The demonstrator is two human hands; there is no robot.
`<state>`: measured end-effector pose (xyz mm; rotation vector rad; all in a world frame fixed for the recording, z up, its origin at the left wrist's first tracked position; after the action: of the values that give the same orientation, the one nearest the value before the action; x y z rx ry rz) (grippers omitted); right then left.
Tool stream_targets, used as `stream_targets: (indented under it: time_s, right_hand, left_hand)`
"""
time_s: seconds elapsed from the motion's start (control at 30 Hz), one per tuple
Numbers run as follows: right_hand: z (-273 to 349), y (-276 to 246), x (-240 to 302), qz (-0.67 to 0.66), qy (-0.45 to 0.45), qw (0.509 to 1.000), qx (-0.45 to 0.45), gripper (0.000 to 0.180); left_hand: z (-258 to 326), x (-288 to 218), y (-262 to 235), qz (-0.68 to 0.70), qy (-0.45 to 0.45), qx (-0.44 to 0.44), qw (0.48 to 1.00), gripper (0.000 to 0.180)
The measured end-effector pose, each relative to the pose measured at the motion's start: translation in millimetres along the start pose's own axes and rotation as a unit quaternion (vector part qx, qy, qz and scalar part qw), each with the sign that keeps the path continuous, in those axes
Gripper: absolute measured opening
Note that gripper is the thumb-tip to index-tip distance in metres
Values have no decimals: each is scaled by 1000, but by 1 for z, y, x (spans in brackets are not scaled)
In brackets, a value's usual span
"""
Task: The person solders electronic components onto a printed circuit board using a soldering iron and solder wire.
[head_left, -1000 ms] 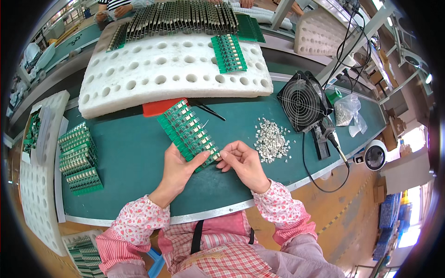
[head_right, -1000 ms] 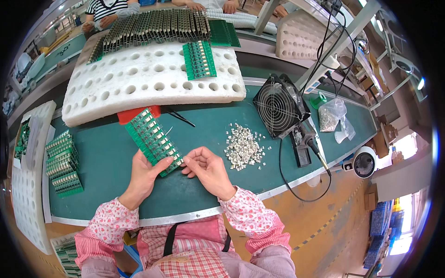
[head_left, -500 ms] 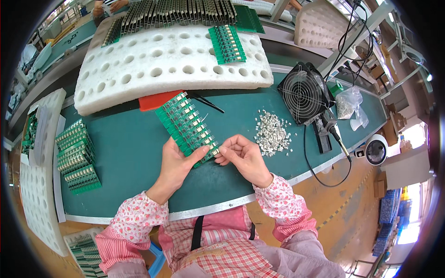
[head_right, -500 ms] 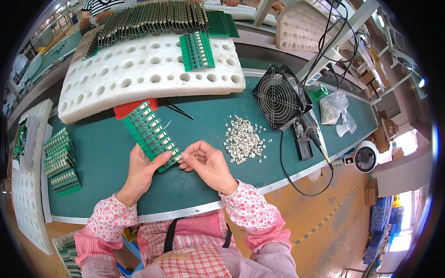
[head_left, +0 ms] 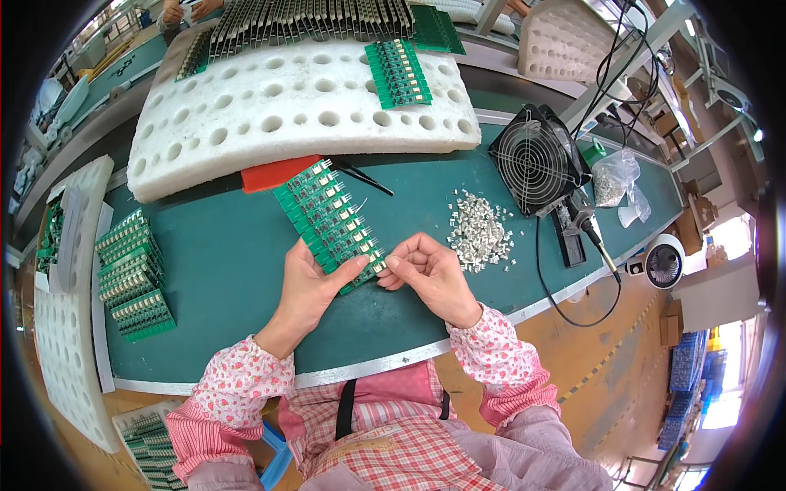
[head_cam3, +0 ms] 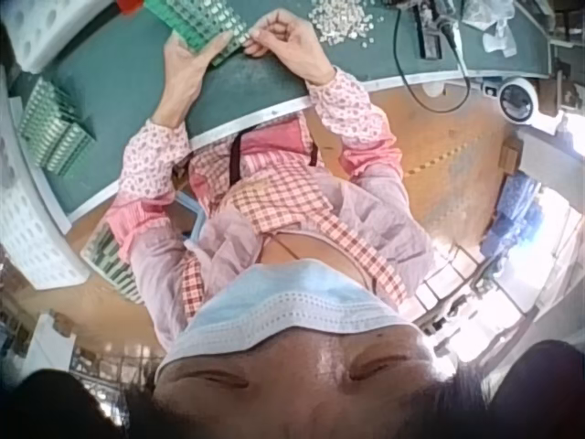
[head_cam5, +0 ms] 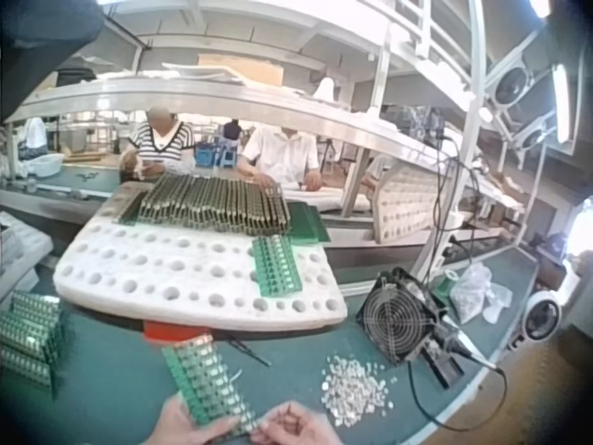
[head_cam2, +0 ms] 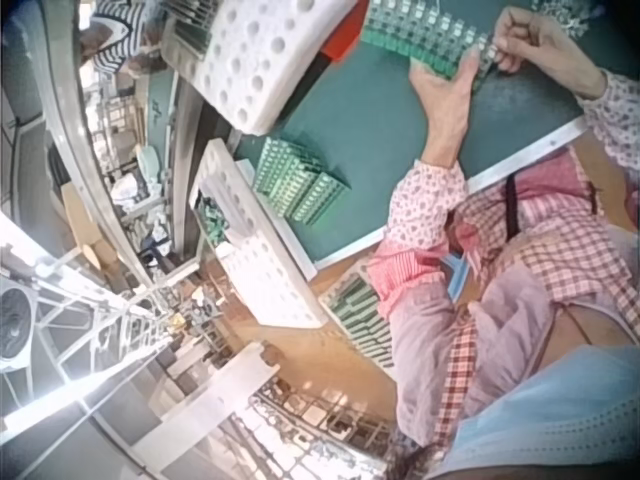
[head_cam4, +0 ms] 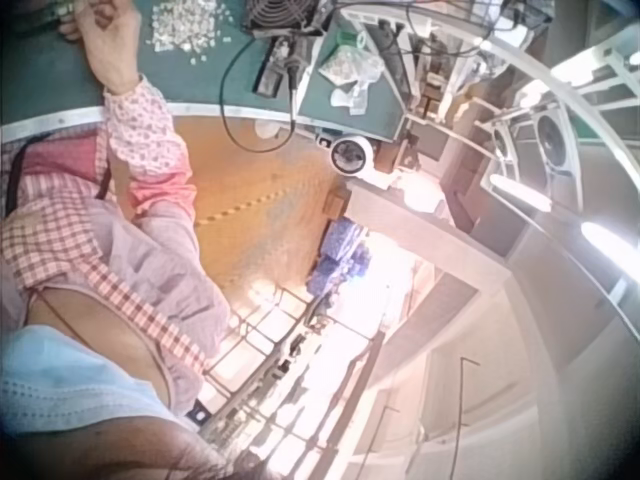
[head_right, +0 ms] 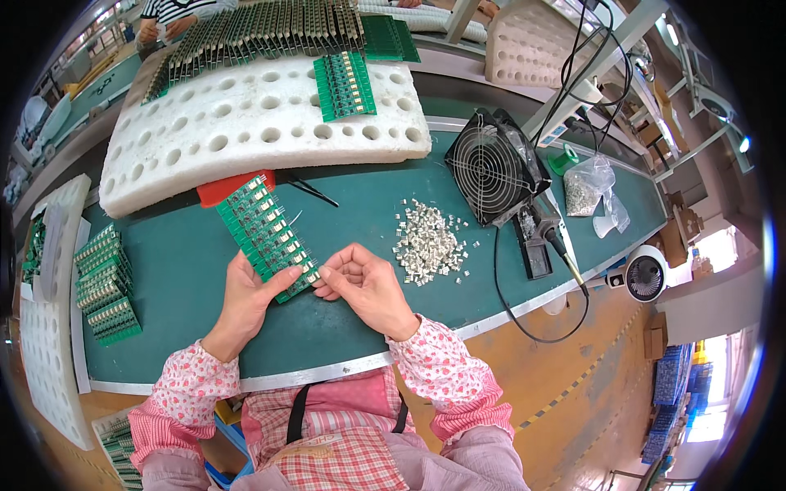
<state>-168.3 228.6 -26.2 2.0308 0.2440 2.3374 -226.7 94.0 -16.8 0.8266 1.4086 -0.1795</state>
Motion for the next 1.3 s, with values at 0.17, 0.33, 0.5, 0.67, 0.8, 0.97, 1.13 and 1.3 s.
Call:
stream_targets:
  time_s: [0.17,0.33,0.5,0.67,0.8,0.97,1.13,1.3]
  right_hand:
    - [3,2,8,54,-57,997,-19,15]
    - [5,-1,14,114,-75,990,-46,15]
    - [8,3,20,138,-96,985,-42,14]
    - [11,2,24,158,-113,980,-52,13]
    - [9,0,13,40,-87,994,-47,16]
    - [9,1,10,15,-69,997,-40,19]
    - [15,4,27,186,-122,974,-47,15]
    - [9,5,19,95,-113,988,-33,20]
  left_hand:
    - [2,1,3,-4,-20,10,1000,32]
    - [2,-1,4,-7,-25,18,1000,29]
    - [2,2,4,-6,-36,25,999,28]
    - [2,1,5,-18,-37,34,999,26]
    - [1,-1,7,-15,-23,35,999,25]
    - [0,0,5,-35,-28,24,999,23]
    - [-1,-3,5,-40,-12,35,999,21]
    - [1,1,5,-27,-23,15,999,19]
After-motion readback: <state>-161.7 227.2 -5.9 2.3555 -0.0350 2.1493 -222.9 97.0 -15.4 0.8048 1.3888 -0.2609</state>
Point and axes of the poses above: each hand's wrist, its own z-axis away from the middle knuckle, its own y-axis out of the palm, x = y × z, the point moved 10 cm from there along -z, towards the middle knuckle, and after that the axes turned 10 degrees about x, right-handed, at the moved point
